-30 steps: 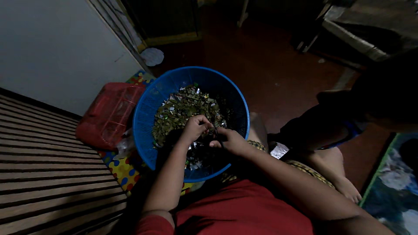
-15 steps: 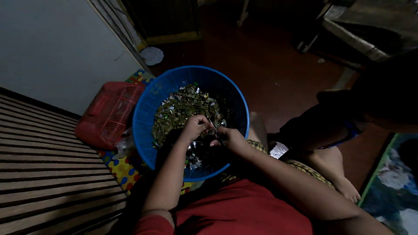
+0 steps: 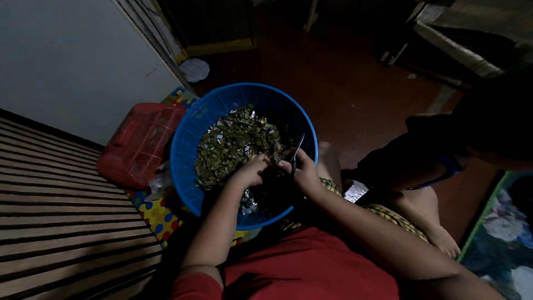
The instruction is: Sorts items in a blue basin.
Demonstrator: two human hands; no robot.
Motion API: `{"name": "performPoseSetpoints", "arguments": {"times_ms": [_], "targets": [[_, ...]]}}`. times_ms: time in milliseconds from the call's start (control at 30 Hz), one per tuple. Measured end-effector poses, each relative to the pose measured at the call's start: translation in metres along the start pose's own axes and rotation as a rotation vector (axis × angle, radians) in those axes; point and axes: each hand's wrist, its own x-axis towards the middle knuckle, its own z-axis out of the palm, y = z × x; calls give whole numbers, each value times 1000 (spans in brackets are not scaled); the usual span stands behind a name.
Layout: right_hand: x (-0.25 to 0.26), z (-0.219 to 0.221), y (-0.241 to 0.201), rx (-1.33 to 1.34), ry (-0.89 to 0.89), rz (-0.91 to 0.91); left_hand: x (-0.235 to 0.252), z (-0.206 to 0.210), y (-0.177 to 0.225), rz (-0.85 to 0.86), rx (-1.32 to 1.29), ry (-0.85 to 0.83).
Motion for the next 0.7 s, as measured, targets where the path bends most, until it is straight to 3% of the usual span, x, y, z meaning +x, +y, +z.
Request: {"name": "performPoseSetpoints", "arguments": {"times_ms": [67, 167, 367, 467, 700], "targets": [[0, -1, 2, 9, 7, -6, 0, 6, 6, -89, 82, -105], [0, -1, 3, 11, 2, -15, 1, 10, 8, -114, 112, -68], [-1, -2, -1, 56, -24, -3, 8, -6, -17, -96, -136, 130], [-1, -2, -2, 57, -29, -36, 1, -16, -26, -60, -253, 355], [0, -2, 0, 29, -27, -27, -18, -27, -12, -72, -351, 652]]}}
